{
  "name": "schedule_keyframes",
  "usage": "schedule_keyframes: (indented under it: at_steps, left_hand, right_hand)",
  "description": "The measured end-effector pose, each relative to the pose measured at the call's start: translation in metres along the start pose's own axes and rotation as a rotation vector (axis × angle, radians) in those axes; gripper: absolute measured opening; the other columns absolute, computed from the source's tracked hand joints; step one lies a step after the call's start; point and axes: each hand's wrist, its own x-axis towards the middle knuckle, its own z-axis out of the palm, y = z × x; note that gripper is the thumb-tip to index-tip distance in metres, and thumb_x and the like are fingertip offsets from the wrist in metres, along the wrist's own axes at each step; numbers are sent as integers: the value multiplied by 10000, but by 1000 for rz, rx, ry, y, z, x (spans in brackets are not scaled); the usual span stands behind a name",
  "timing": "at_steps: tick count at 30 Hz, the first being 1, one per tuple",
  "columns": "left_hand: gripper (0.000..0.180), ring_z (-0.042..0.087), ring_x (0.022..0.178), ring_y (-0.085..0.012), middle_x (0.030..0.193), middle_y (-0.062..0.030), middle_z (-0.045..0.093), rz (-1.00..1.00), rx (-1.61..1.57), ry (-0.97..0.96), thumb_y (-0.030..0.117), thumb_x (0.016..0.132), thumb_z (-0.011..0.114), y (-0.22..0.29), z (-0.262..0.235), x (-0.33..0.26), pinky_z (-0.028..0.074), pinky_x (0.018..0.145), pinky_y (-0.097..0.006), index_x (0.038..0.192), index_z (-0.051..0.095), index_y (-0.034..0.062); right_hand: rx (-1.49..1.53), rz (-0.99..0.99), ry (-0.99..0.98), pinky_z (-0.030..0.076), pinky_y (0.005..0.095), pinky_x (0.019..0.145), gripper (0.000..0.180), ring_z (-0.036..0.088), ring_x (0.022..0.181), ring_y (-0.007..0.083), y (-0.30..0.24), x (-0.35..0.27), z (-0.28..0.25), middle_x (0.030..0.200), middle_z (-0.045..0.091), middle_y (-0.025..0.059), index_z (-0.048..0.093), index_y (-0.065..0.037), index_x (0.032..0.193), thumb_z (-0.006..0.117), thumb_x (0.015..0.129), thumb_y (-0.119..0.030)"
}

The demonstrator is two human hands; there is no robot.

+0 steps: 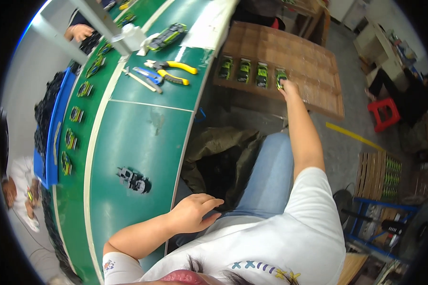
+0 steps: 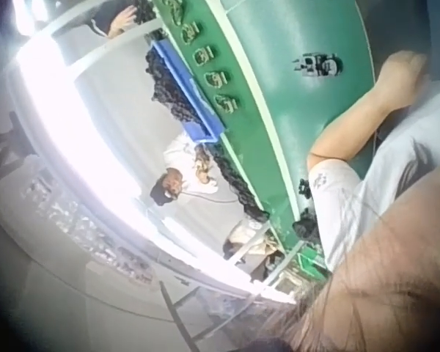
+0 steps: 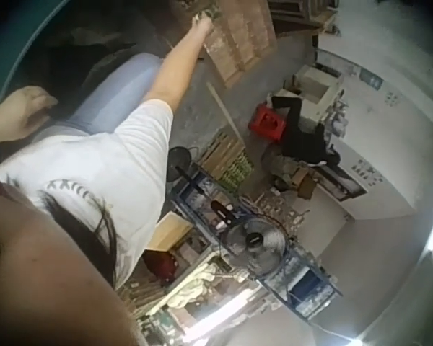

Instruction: The person assembles toy cars on a manufacturing assembly line by fitting toy car bodies to toy car chassis, then organizes plastic frames into storage bins. The assembly is performed by hand, with pliers and a utility knife available as tools.

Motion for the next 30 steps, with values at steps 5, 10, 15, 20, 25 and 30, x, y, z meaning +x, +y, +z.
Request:
schedule_keyframes:
  at_steps: [5, 10, 15, 20, 25, 30]
  left_hand:
    - [308, 606, 825, -310, 879, -148, 618, 25, -9, -4, 140, 771, 638, 1, 2, -4, 494, 745, -384, 1033, 563, -3]
    - [302, 597, 855, -321, 902, -157, 611, -38, -19, -57, 165, 792, 613, -3, 5, -12, 486, 755, -394, 1038, 565, -3]
    - [346, 590, 883, -338, 941, -176, 601, -149, 23, -308, 218, 811, 597, -3, 9, -8, 475, 780, -403, 1077, 554, 0]
    - [357, 589, 882, -347, 935, -179, 599, -176, 16, -312, 225, 805, 603, -9, 10, -10, 473, 781, -412, 1072, 549, -6]
    - [324, 592, 855, -374, 897, -207, 590, -157, 51, -356, 219, 770, 633, -8, 9, -11, 473, 754, -437, 978, 552, -15]
    - [314, 594, 861, -377, 910, -219, 591, -158, 35, -307, 201, 764, 617, -12, 11, -15, 475, 754, -437, 972, 548, -23]
  right_hand:
    - [-457, -132, 33, 424, 349, 860, 419, 562, 985, 253, -6, 4, -17, 1122, 580, 171, 559, 63, 1097, 658, 783, -195]
    - [-601, -348, -9, 425, 367, 882, 486, 550, 1066, 271, 2, -48, 2, 1146, 581, 205, 562, 75, 1123, 688, 749, -209]
    - [-599, -658, -171, 442, 334, 869, 392, 573, 1008, 232, -34, -87, 39, 1076, 612, 151, 603, 11, 1059, 706, 748, -204]
    - [-659, -1183, -329, 460, 354, 839, 270, 589, 941, 283, -93, -150, 152, 972, 611, 145, 608, -23, 928, 696, 730, -183]
    - [-1081, -1541, -334, 390, 385, 955, 459, 476, 1118, 321, -135, -186, 248, 1163, 532, 144, 507, -43, 1121, 657, 692, -102]
    - [-1457, -1560, -349, 251, 499, 1053, 682, 225, 1350, 286, -142, -170, 314, 1429, 301, 61, 342, -132, 1313, 579, 684, -14]
